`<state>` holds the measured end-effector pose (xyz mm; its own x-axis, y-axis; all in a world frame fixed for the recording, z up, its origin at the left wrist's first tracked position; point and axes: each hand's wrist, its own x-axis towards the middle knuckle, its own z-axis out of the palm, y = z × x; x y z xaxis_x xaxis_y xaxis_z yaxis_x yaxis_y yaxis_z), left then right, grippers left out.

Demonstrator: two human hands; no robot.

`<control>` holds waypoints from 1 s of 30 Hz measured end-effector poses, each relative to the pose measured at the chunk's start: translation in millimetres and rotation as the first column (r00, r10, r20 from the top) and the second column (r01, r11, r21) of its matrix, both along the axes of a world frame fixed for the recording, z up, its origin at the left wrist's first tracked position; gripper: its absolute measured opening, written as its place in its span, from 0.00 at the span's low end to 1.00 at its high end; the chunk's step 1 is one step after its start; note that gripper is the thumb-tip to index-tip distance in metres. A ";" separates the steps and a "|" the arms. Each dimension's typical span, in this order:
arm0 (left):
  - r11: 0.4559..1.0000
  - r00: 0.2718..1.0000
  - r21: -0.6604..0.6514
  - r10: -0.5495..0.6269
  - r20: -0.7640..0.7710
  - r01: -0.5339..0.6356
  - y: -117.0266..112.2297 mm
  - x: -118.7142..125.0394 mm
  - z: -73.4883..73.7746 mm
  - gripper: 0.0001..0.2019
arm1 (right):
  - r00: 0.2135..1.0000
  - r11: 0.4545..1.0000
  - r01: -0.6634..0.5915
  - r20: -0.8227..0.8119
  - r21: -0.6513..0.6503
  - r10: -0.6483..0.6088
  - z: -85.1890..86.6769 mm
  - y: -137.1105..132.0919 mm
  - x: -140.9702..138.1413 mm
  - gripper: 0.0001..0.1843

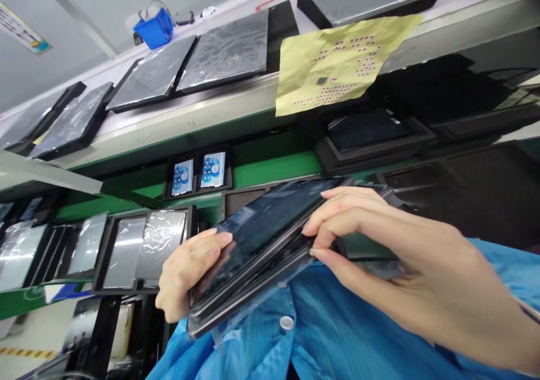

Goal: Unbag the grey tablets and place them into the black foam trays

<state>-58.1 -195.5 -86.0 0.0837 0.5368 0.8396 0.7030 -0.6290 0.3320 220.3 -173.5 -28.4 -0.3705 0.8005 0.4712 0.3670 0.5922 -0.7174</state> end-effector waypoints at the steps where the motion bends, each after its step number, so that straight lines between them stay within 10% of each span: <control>1: 1.000 1.000 -0.009 -0.003 0.001 0.003 -0.2 -0.1 0.4 0.10 | 1.000 1.000 0.001 -0.003 0.001 -0.001 0.1 0.1 0.0 0.08; 30: 0.981 0.992 0.145 0.124 0.022 -0.126 9.8 -0.3 -10.3 0.14 | 0.942 0.931 -0.330 0.112 0.156 0.315 1.1 16.9 24.5 0.13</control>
